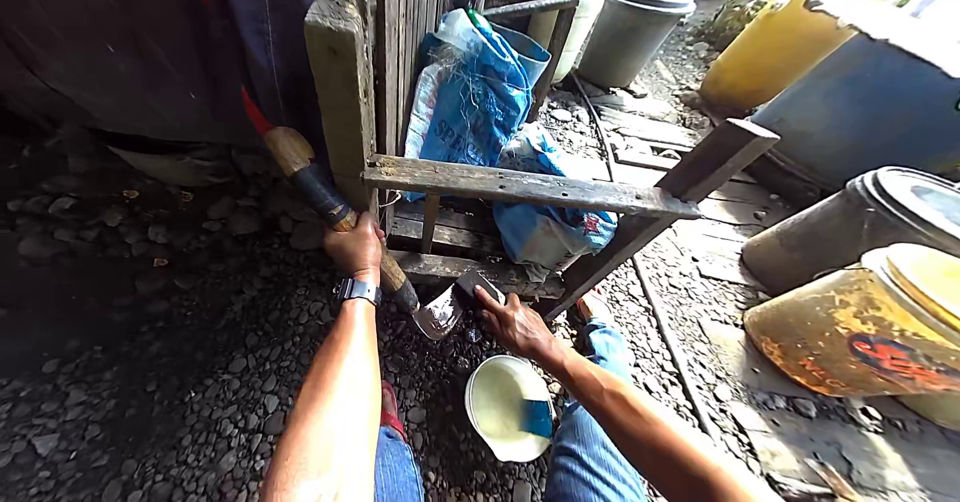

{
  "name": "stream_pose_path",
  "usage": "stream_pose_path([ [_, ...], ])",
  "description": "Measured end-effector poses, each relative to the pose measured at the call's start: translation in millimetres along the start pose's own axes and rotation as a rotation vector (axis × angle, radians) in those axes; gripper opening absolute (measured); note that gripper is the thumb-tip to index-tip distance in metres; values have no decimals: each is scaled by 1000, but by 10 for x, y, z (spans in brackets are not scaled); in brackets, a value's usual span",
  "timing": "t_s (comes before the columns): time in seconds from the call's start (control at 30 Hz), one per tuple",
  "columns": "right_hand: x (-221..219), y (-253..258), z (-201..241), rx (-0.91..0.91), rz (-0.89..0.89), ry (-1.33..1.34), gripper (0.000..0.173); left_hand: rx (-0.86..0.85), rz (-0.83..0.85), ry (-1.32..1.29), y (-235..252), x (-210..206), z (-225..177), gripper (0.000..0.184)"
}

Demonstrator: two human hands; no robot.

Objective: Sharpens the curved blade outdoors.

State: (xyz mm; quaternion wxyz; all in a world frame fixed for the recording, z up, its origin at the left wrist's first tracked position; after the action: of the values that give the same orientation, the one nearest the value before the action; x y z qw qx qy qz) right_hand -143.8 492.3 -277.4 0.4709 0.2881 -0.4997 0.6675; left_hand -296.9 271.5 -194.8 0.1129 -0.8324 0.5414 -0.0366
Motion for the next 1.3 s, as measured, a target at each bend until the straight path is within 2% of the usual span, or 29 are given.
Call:
stream_pose_path([
  [0.17,249,405,80,-171,35,83,55,13,34,52,-21,26,32,21],
  [0.37,32,40,-33,-20,-20,3,56,23,-5,17,18,-15,-5,17],
  [0.53,243,419,30,-173,22,88,56,6,18,31,-16,11,30,16],
  [0.7,-7,31,18,-41,-5,8,57,23,4,6,-11,2,3,16],
  [0.87,249,392,94,-177,42,73,55,12,26,46,-36,43,45,16],
  [1.07,-22,5,29,-22,-4,31,57,-13,-4,-8,-15,2,2,13],
  [1.23,200,368,93,-166,5,140,56,-59,9,-23,-23,1,13,13],
  [1.3,61,289,124,-117,-27,144,56,-82,3,-34,-36,-2,-13,12],
])
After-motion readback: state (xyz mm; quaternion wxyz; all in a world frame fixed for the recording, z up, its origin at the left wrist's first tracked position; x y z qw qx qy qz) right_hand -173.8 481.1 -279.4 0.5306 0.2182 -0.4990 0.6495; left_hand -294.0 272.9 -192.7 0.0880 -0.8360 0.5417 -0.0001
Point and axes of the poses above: each hand's wrist, its own y-axis towards the middle knuckle, its own x-axis out of the back of the hand, z = x × y, the point moved 2 cm from there along y, towards the middle knuckle, and after that the axes turned 11 degrees about x, right-handed, at the moved point
